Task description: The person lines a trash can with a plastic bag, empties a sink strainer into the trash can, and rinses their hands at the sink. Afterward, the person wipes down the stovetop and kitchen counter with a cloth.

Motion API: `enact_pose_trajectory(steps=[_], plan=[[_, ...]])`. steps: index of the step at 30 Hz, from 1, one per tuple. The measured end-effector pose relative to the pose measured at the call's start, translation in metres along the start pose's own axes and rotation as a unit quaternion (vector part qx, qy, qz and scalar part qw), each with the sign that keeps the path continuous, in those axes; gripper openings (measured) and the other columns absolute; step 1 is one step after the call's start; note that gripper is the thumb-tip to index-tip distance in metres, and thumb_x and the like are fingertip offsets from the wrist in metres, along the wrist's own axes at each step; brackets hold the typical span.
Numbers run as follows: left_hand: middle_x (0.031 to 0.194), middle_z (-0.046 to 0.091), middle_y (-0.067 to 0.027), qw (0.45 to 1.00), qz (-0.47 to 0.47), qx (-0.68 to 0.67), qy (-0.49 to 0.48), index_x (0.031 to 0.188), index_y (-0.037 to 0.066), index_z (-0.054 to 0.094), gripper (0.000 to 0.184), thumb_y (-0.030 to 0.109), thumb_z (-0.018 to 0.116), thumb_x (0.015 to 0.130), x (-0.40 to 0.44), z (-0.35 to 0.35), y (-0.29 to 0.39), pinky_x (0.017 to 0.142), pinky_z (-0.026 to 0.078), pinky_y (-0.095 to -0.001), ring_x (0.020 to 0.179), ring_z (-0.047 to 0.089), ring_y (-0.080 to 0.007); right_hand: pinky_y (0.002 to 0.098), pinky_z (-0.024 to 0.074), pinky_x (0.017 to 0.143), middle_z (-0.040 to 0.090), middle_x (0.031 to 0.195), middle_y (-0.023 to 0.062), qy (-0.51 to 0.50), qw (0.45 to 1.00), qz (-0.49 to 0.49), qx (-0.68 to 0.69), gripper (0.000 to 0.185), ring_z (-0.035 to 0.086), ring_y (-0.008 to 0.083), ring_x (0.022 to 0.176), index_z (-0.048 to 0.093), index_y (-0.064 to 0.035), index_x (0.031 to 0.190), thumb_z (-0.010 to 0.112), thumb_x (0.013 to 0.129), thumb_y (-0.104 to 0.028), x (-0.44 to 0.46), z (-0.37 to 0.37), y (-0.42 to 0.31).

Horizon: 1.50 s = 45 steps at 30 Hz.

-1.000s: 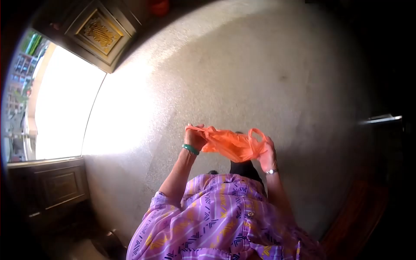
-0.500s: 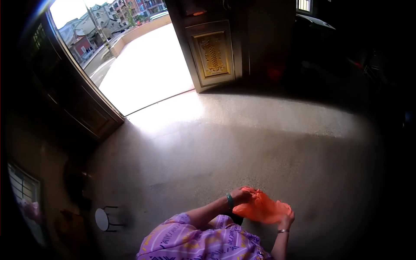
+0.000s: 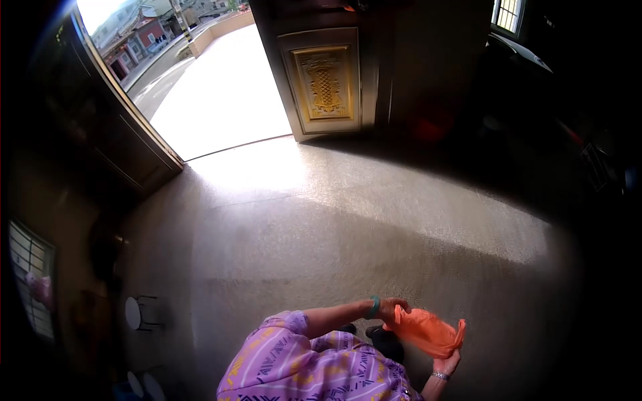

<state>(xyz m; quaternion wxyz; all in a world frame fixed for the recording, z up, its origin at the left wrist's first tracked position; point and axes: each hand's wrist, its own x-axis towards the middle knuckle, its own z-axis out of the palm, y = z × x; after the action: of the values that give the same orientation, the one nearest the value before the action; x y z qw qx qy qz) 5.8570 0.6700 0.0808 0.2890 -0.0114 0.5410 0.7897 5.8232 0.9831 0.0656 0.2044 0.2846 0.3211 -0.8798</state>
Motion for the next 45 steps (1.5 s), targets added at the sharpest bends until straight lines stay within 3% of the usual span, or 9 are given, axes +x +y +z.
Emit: enact_pose_trajectory(steps=[7,9,13,17,23,33,35,41,45], plan=[[0.080,0.063,-0.0086,0.780,0.067,0.623,-0.014,0.086,0.009,0.061,0.030,0.022,0.071,0.061,0.176,-0.028,0.022,0.067,0.046,-0.0338,0.075,0.058,-0.0239,0.0436,0.0342,0.098,0.045,0.127,0.0109,-0.085,0.988,-0.039,-0.123,0.052,0.042,0.0262,0.118,0.043,-0.0068,0.123,0.049,0.086,-0.043,0.137,0.041,-0.111],[0.078,0.060,-0.0130,0.946,-0.004,0.321,0.031,0.083,0.008,0.059,0.029,0.031,0.065,0.066,0.200,-0.024,0.062,0.063,0.044,-0.0375,0.073,0.057,-0.0292,0.0397,0.0335,0.098,0.038,0.130,0.0122,-0.046,0.923,-0.155,-0.349,0.068,0.040,0.0253,0.117,0.032,-0.0044,0.129,0.061,0.080,-0.043,0.171,0.051,-0.136],[0.070,0.058,-0.0129,0.761,0.203,0.606,0.111,0.080,0.005,0.057,0.019,0.024,0.059,0.076,0.269,-0.041,0.093,0.059,0.044,-0.0358,0.066,0.056,-0.0274,0.0376,0.0349,0.097,0.036,0.130,0.0118,-0.126,0.886,-0.090,-0.437,0.079,0.039,0.0250,0.117,0.022,-0.0085,0.135,0.069,0.071,-0.011,0.210,0.098,-0.192],[0.075,0.057,-0.0034,0.915,0.111,-0.332,0.202,0.076,0.007,0.056,0.005,0.006,0.057,0.081,0.312,-0.030,0.151,0.062,0.047,-0.0292,0.069,0.058,-0.0190,0.0344,0.0356,0.097,0.038,0.128,0.0107,-0.090,0.880,-0.064,-0.462,0.075,0.041,0.0234,0.115,0.026,-0.0079,0.134,0.052,0.065,0.006,0.280,0.111,-0.249],[0.122,0.049,-0.0165,0.927,0.008,-0.366,0.078,0.105,0.004,0.043,0.037,-0.001,0.064,0.075,0.430,-0.044,0.211,0.079,0.050,-0.0345,0.103,0.055,-0.0256,0.0304,0.0440,0.083,0.055,0.103,0.0051,-0.065,0.948,-0.103,-0.294,0.037,0.052,0.0183,0.097,0.053,-0.0035,0.107,0.051,0.070,-0.002,0.401,0.127,-0.355],[0.081,0.059,-0.0012,0.983,-0.075,0.162,-0.041,0.093,0.004,0.059,0.020,0.020,0.062,0.082,0.730,-0.023,0.314,0.054,0.044,-0.0230,0.064,0.053,-0.0092,0.0369,0.0444,0.084,0.057,0.105,0.0092,0.028,0.993,-0.055,-0.098,0.028,0.054,0.0225,0.098,0.056,-0.0041,0.104,0.055,0.081,-0.020,0.492,0.104,-0.563],[0.074,0.059,-0.0004,0.993,-0.024,0.091,-0.075,0.094,0.003,0.061,0.031,0.031,0.060,0.082,0.793,-0.015,0.325,0.051,0.044,-0.0233,0.058,0.053,-0.0102,0.0346,0.0444,0.082,0.055,0.106,0.0101,-0.042,0.709,-0.372,-0.597,0.036,0.054,0.0216,0.097,0.053,-0.0002,0.109,0.052,0.085,-0.027,0.507,0.071,-0.602],[0.115,0.053,-0.0132,0.955,0.175,0.098,-0.218,0.113,0.000,0.051,0.039,0.003,0.061,0.075,0.960,0.009,0.360,0.089,0.043,-0.0301,0.101,0.053,-0.0216,0.0253,0.0441,0.063,0.053,0.106,0.0059,0.018,0.938,-0.215,-0.272,0.034,0.050,0.0127,0.077,0.045,-0.0100,0.124,0.041,0.093,-0.025,0.554,0.113,-0.702],[0.121,0.048,-0.0152,0.944,-0.072,-0.264,-0.186,0.127,0.003,0.036,0.050,0.008,0.057,0.082,1.039,0.042,0.409,0.096,0.039,-0.0376,0.112,0.048,-0.0259,0.0231,0.0451,0.064,0.047,0.121,0.0028,-0.072,0.981,-0.173,0.054,0.041,0.049,0.0115,0.076,0.036,-0.0086,0.131,0.043,0.093,-0.023,0.630,0.114,-0.802]])
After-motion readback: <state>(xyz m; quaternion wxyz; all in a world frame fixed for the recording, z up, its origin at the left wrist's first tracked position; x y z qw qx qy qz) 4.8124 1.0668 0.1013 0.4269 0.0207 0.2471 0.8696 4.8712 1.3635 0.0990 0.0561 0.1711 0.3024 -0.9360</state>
